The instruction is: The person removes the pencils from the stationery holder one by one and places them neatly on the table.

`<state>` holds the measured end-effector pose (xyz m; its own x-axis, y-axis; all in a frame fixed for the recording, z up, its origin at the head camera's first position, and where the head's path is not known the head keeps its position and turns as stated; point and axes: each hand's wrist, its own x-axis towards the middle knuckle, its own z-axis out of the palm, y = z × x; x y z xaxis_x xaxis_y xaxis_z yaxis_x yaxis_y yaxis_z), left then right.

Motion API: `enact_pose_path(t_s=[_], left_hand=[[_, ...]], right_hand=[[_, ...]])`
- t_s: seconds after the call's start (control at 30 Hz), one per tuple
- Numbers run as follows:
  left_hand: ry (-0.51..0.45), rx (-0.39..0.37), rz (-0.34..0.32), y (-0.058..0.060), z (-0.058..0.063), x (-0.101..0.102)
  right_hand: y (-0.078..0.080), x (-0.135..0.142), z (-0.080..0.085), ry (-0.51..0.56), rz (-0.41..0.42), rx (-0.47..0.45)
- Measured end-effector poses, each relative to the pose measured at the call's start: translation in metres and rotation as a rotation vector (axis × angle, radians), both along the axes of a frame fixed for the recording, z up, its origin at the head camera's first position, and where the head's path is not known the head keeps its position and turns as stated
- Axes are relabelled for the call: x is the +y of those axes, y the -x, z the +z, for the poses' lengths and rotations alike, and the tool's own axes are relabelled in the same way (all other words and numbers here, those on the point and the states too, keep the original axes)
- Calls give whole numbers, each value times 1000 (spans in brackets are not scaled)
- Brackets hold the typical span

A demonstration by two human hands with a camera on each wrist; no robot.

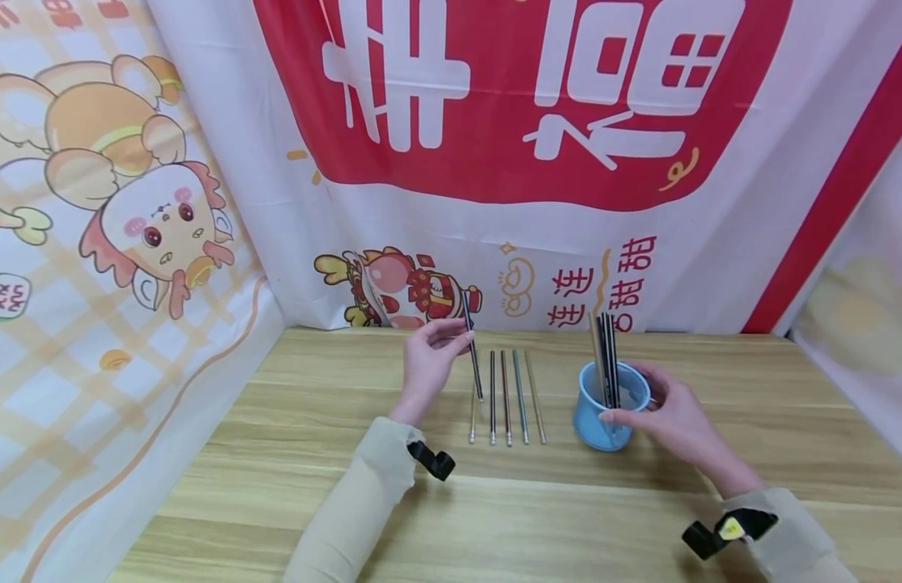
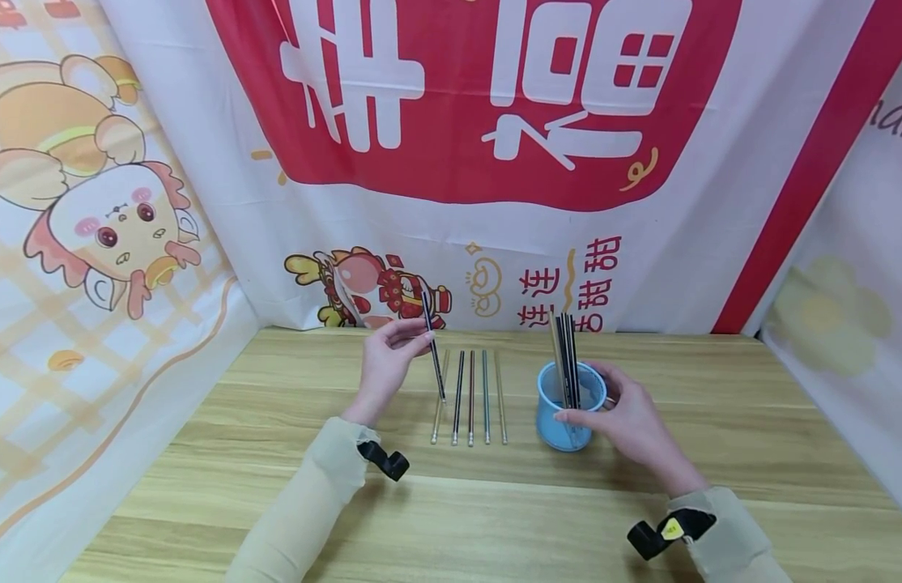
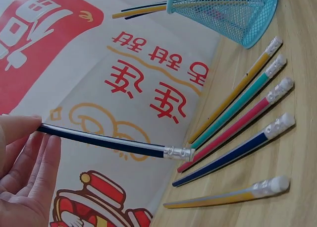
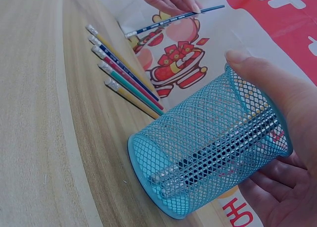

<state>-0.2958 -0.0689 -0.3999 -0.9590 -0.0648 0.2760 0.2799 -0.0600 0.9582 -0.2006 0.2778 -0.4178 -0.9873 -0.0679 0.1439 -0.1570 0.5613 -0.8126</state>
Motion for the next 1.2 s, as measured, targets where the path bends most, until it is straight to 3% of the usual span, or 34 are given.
enact_pose_path(t_s=[0.23,0.5,0.7,0.93,1.2], left_hand=[[160,48,33,0,8,-11],[226,61,3,8,8,-25],[258,-39,-30,15,10,-32],[199,-228,-70,22,6,-34],[212,-337,-91,30,0,-31]], right_hand=[[0,-1,2,-13,-4,-15],[1,0,0,1,4,14],[1,0,0,6,6,14],[1,0,-1,20,8,21],[1,0,0,16,11,22]])
